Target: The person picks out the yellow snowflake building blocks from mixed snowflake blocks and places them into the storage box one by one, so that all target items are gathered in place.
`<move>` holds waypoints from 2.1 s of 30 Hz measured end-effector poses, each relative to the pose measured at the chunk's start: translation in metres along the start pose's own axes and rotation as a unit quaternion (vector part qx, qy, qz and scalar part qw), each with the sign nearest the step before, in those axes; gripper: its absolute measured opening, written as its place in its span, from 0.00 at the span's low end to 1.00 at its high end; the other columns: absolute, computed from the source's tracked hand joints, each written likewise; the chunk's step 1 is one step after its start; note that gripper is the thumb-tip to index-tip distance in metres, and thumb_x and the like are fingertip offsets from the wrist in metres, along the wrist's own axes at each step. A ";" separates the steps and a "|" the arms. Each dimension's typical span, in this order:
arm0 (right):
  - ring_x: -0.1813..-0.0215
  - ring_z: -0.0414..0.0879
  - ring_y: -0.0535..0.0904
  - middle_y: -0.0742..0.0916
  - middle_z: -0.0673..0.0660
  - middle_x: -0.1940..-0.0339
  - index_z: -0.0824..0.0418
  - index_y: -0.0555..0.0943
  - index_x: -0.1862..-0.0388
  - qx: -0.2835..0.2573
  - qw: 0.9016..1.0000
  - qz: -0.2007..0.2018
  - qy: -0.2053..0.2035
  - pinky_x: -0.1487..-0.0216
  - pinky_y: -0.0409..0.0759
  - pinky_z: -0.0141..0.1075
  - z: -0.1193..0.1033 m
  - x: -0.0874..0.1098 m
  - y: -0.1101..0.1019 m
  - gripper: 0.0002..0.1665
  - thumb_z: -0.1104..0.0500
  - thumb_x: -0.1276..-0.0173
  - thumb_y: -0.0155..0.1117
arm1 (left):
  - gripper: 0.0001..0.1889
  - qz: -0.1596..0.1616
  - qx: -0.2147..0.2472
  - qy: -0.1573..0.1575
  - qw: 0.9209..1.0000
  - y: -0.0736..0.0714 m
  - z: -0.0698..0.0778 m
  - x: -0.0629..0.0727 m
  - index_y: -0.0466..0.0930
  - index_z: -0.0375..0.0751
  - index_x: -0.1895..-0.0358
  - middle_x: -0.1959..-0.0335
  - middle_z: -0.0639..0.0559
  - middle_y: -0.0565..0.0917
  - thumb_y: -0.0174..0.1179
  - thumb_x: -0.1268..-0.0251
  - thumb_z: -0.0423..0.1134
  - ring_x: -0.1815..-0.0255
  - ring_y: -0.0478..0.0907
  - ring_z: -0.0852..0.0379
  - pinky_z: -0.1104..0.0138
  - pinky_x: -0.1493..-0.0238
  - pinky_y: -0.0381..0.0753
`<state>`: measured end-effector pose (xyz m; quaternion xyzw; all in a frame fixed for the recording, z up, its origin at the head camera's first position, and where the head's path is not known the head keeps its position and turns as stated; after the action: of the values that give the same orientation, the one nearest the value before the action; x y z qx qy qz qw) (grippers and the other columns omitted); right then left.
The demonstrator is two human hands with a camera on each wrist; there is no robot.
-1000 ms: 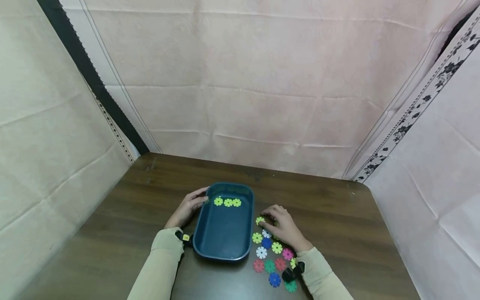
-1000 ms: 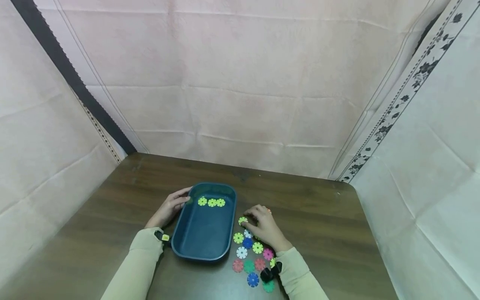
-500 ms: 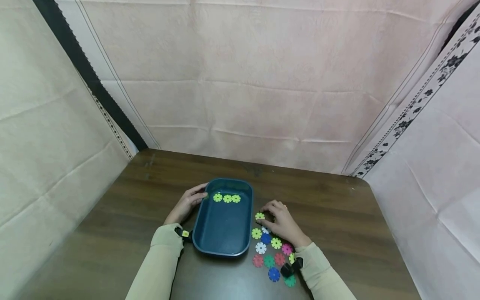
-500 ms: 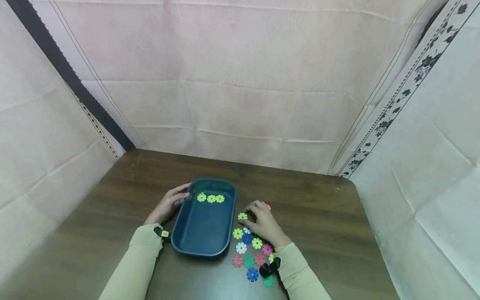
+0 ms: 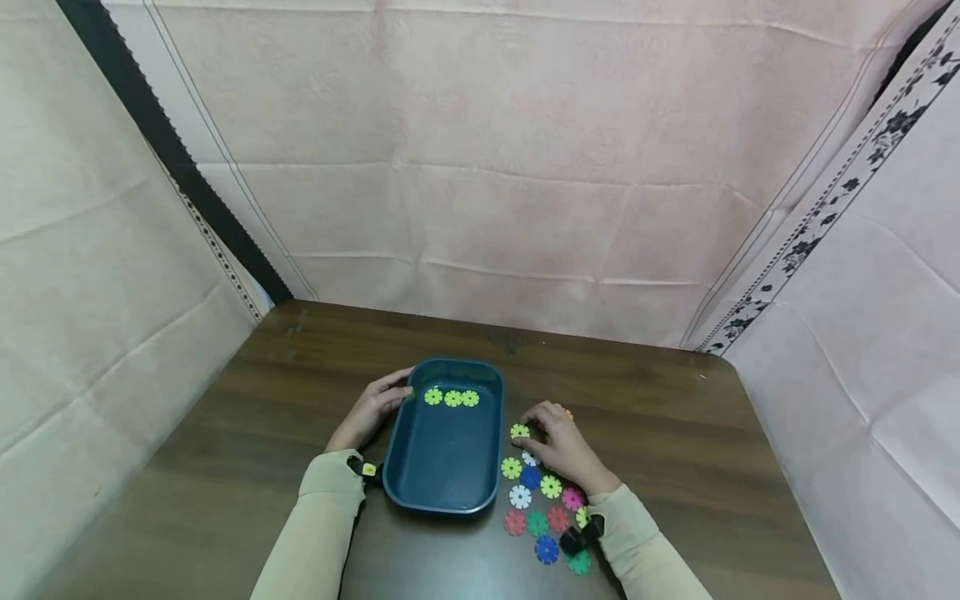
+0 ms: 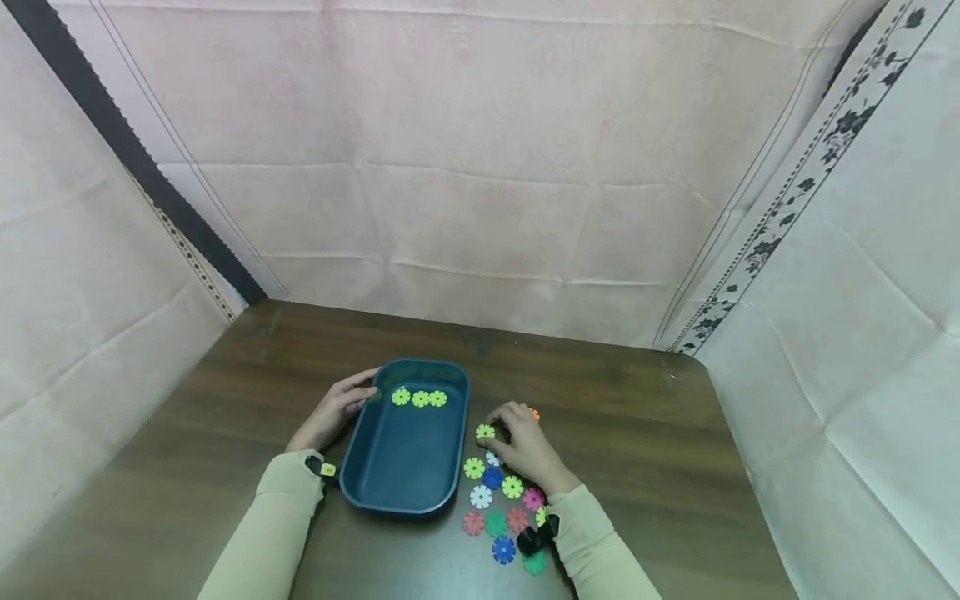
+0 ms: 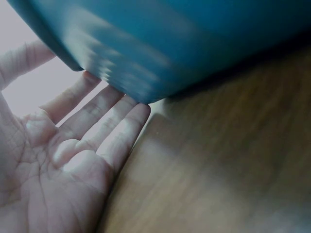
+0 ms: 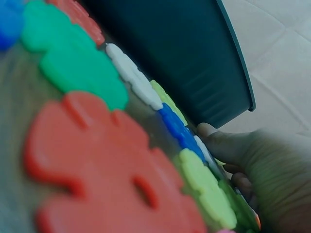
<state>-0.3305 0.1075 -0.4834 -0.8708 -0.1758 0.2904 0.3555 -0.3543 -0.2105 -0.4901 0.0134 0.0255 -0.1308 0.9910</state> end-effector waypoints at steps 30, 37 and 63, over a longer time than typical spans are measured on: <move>0.59 0.38 0.77 0.83 0.44 0.59 0.55 0.79 0.48 -0.040 0.999 0.000 0.028 0.57 0.81 0.36 0.000 0.002 0.000 0.13 0.61 0.30 0.69 | 0.27 -0.001 -0.004 0.002 1.000 -0.001 -0.001 0.004 0.68 0.37 0.27 0.28 0.37 0.68 0.56 0.25 0.42 0.33 0.70 0.41 0.67 0.42 0.77; 0.60 0.37 0.80 0.83 0.44 0.60 0.55 0.80 0.49 -0.061 0.998 0.026 0.018 0.58 0.83 0.35 -0.003 0.002 -0.004 0.13 0.63 0.31 0.69 | 0.27 -0.004 -0.002 0.006 1.000 0.001 0.001 0.002 0.67 0.36 0.26 0.28 0.36 0.68 0.55 0.24 0.41 0.34 0.71 0.42 0.68 0.42 0.77; 0.60 0.41 0.84 0.87 0.44 0.61 0.53 0.83 0.52 -0.123 0.989 0.079 0.019 0.59 0.84 0.36 -0.023 -0.025 -0.035 0.08 0.58 0.28 0.67 | 0.27 -0.009 0.005 0.014 1.000 0.003 0.001 0.001 0.67 0.35 0.26 0.28 0.35 0.68 0.55 0.24 0.39 0.33 0.71 0.40 0.67 0.42 0.78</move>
<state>-0.3388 0.1069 -0.4358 -0.9246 -0.1341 0.2768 0.2248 -0.3522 -0.2078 -0.4891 0.0202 0.0387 -0.1399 0.9892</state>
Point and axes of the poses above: each hand's wrist, its own x-axis away from the middle knuckle, its own y-axis out of the palm, z = x × y, the point moved 8 cm from there along -x, towards the middle knuckle
